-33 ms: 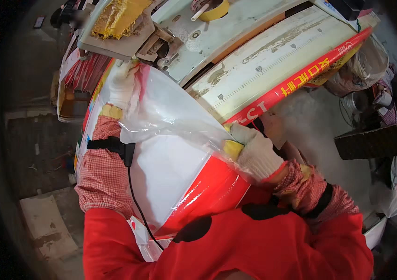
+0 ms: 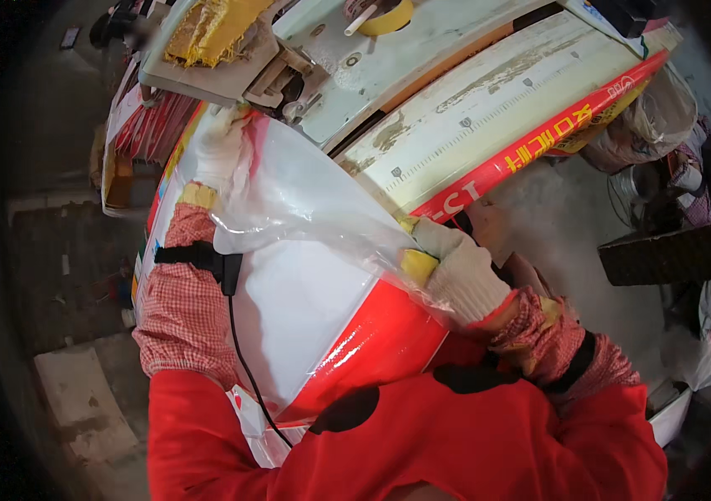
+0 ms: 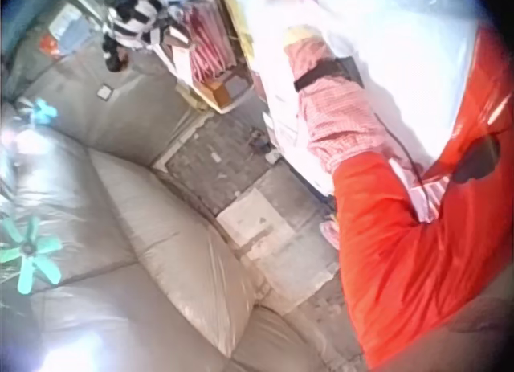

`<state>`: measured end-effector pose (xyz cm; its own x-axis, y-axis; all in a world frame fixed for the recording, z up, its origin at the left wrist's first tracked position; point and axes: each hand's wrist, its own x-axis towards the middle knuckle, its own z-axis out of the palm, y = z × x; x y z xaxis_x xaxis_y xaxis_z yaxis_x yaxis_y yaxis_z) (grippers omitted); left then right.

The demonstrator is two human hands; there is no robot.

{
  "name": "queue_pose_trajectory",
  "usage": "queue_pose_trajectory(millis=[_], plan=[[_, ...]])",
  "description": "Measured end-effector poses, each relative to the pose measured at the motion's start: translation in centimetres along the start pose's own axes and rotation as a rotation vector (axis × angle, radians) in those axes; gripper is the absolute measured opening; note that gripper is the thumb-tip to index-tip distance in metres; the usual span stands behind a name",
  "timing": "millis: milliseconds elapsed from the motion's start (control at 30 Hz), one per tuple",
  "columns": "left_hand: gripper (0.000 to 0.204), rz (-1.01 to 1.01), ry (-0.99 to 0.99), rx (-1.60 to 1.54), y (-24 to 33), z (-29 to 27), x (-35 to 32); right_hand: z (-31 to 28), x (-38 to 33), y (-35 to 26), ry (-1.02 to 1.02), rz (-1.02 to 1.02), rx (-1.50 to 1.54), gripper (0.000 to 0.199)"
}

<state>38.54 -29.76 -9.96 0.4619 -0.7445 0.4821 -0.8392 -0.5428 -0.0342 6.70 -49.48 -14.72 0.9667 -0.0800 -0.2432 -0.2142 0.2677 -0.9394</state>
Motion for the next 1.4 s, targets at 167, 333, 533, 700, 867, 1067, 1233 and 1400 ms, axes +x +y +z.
queue_pose_trajectory(millis=[167, 333, 533, 700, 867, 1067, 1233, 1400], plan=[[0.019, -0.293, -0.225, -0.153, -0.4, 0.7, 0.5, -0.5, -1.1, -3.1, 0.011, -0.219, -0.564, 0.017], [0.02, 0.023, -0.392, 0.12, 1.0, -2.7, 1.4, 0.2, -1.4, -4.3, 0.032, -0.148, -0.738, 0.011], [0.016, -0.122, -0.536, 0.033, 3.3, -4.3, 0.7, 0.1, -2.4, -4.7, -0.089, -0.071, -1.211, 0.026], [0.024, -0.15, -0.489, 0.134, -2.9, -0.1, 2.5, 1.4, 1.6, -2.9, 0.012, -0.332, -1.226, 0.034], [0.027, -0.19, -0.371, 0.31, -10.4, -1.7, 7.5, 6.5, 12.4, -5.3, 0.109, -0.457, -1.421, 0.024], [0.023, -0.214, -0.531, 0.39, -4.1, -8.9, 8.2, 9.3, 19.9, -9.3, 0.035, -0.291, -1.687, 0.024], [0.02, 0.0, -0.547, 0.214, 6.9, -14.5, 6.4, 4.4, 21.1, -10.6, -0.429, -0.605, -1.154, 0.029], [0.022, 0.483, -0.394, 0.216, 17.2, -16.0, 8.1, 1.9, 22.4, -11.2, -0.543, -0.133, -0.964, 0.034]])
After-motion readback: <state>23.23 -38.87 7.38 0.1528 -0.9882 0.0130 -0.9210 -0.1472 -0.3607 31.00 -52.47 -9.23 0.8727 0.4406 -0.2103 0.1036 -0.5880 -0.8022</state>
